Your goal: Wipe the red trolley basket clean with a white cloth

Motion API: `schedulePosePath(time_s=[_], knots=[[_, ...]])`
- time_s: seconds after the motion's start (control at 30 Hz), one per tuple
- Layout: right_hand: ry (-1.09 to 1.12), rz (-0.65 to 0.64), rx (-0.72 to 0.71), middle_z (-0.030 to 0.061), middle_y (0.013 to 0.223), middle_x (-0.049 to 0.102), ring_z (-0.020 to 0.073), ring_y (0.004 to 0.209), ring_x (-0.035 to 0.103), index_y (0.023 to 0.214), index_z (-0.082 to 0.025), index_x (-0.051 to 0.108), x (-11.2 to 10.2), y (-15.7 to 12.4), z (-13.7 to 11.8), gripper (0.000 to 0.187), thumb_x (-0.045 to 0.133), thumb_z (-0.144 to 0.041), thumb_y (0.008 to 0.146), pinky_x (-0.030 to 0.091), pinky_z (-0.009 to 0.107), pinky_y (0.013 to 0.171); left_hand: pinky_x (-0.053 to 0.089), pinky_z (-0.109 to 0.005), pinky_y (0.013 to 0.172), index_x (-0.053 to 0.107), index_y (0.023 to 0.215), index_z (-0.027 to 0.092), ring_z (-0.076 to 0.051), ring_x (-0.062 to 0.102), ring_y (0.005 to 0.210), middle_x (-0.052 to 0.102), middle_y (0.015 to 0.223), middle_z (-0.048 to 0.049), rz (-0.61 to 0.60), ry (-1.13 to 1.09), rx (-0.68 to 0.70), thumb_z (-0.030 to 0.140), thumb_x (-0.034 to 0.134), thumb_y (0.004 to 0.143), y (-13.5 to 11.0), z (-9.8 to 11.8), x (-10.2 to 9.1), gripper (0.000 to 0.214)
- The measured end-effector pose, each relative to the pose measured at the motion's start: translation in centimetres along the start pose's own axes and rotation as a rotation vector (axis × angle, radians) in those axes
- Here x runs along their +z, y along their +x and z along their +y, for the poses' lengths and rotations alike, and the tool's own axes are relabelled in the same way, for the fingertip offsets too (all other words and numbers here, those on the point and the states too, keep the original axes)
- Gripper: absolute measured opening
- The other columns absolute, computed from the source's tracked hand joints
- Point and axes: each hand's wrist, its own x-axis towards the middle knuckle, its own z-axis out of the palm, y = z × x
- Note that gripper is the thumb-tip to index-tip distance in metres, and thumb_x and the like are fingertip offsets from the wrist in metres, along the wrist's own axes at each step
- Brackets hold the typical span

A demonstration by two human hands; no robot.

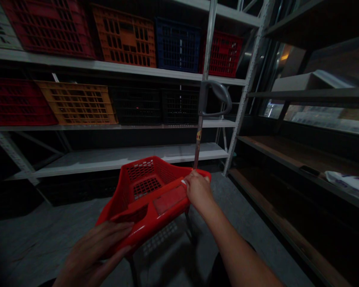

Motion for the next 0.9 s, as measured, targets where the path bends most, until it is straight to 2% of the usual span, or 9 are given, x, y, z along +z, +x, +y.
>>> schedulePosePath(time_s=[0.2,0.5,0.63,0.73,0.8,0.9], knots=[[0.183,0.097,-0.152,0.0016,0.089,0.061,0.0145,0.083,0.055,0.092,-0.023,0.067,0.1,-3.1,-1.6,0.018,0.052,-0.016,0.086,0.035,0.028,0.075,0.052,-0.032,0.081,0.055,0.112,0.024,-0.018,0.062,0.095,0.067,0.104,-0.0029,-0.026,-0.05,-0.001,0.036,0.062,0.076,-0.2,-0.9,-0.4,0.039],[0.128,0.138,-0.007,0.0043,0.093,0.062,0.0177,0.088,0.057,0.095,-0.021,0.066,0.5,-3.3,0.9,0.021,0.05,-0.013,0.085,0.034,0.03,0.074,0.051,-0.031,0.079,0.055,0.114,0.025,-0.017,0.063,0.092,0.068,0.103,-0.0016,0.002,-0.079,0.013,0.034,0.061,0.077,-0.2,-1.6,-1.0,0.038],[0.155,0.152,0.021,0.005,0.092,0.063,0.0177,0.088,0.058,0.095,-0.021,0.067,0.5,-3.8,1.2,0.021,0.049,-0.014,0.085,0.037,0.03,0.074,0.046,-0.036,0.084,0.054,0.113,0.026,-0.018,0.062,0.093,0.068,0.102,-0.0013,-0.004,-0.065,-0.025,0.033,0.058,0.079,-0.4,-2.0,-1.6,0.034],[0.237,0.142,0.01,0.0046,0.09,0.063,0.0174,0.087,0.058,0.093,-0.021,0.067,0.2,-4.1,1.7,0.021,0.048,-0.015,0.085,0.04,0.029,0.074,0.043,-0.04,0.087,0.054,0.112,0.026,-0.02,0.063,0.091,0.067,0.102,-0.0012,-0.033,0.015,-0.012,0.034,0.061,0.076,-0.9,-2.5,-2.3,0.038],[0.28,0.16,0.007,0.0044,0.091,0.063,0.0177,0.088,0.058,0.092,-0.021,0.067,0.0,-4.4,1.7,0.021,0.048,-0.016,0.086,0.041,0.029,0.074,0.043,-0.041,0.086,0.055,0.108,0.025,-0.021,0.062,0.091,0.067,0.101,-0.0016,-0.018,0.066,-0.039,0.032,0.061,0.075,-0.8,-2.3,-2.5,0.034],[0.308,0.217,-0.014,0.0049,0.092,0.061,0.0177,0.088,0.057,0.096,-0.021,0.065,-0.1,-5.0,0.5,0.022,0.046,-0.017,0.087,0.041,0.03,0.075,0.042,-0.041,0.084,0.057,0.103,0.023,-0.022,0.061,0.091,0.067,0.101,-0.0033,0.045,0.108,-0.124,0.032,0.059,0.077,0.2,-0.6,-2.2,0.028]])
